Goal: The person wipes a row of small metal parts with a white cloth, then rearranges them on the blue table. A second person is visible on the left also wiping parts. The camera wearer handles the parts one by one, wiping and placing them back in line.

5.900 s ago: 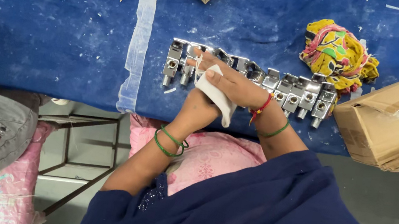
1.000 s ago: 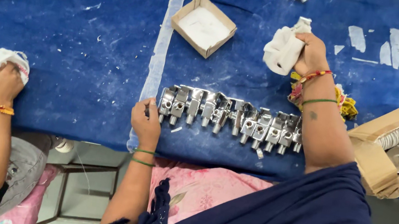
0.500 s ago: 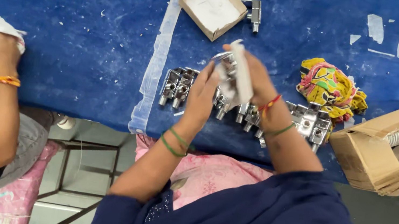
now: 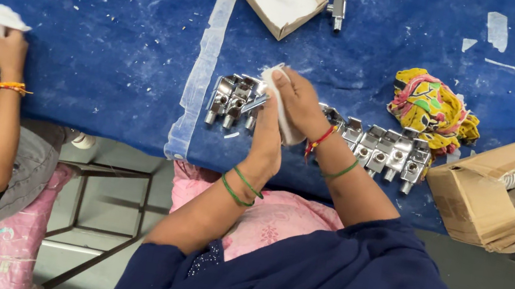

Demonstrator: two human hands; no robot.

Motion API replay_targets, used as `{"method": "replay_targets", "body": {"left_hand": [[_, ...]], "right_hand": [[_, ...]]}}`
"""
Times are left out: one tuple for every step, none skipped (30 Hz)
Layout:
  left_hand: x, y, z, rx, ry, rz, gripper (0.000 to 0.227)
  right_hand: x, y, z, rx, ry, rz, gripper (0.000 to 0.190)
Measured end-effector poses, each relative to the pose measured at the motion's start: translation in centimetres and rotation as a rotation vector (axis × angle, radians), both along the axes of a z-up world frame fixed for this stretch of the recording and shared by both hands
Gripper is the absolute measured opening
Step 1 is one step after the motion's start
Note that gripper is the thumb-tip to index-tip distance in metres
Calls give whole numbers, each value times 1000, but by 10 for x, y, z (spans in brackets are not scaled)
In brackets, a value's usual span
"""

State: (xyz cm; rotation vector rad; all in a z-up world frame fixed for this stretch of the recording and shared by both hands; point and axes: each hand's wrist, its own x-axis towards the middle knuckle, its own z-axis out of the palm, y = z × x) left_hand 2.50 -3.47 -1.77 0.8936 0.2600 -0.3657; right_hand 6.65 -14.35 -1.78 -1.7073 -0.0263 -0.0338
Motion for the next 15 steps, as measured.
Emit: {"method": "replay_targets", "body": {"left_hand": [[-1,0,-1,-8,-40,18,62],[0,1,-2,-10,-37,6,59],[1,2,-2,-13,-34,-6,56],[5,3,-1,-18,-34,-22,54],[8,4,1,-67,-14,29,52],[12,5,3,-117,7,77,49],[16,7,7,-166,28,125,48],[20,9,11,-232,66,145,49],[26,12,16,-298,105,166,51],[29,17,19,-360,148,188,53],[31,20,21,-353,158,215,49],[33,23,23,-346,164,241,45],[34,24,23,-338,171,267,42],[34,22,20,-301,57,253,38],[31,18,16,-262,-57,238,35]], "right_hand": [[2,-1,0,77,51,34,35],[3,-1,0,155,100,64,35],[2,0,0,277,109,71,33],[1,1,2,397,115,75,32],[-2,4,4,517,121,78,34],[-7,8,7,493,92,86,36],[-14,12,10,468,64,93,39],[-21,16,13,445,37,101,43],[-27,19,16,184,-160,92,45],[-35,22,18,-75,-349,87,48],[-40,24,21,-338,-533,85,53],[-43,26,23,-303,-524,72,56],[-45,27,24,-269,-516,58,58],[-45,28,26,-234,-508,47,61],[-45,28,26,-179,-453,-9,55]]}}
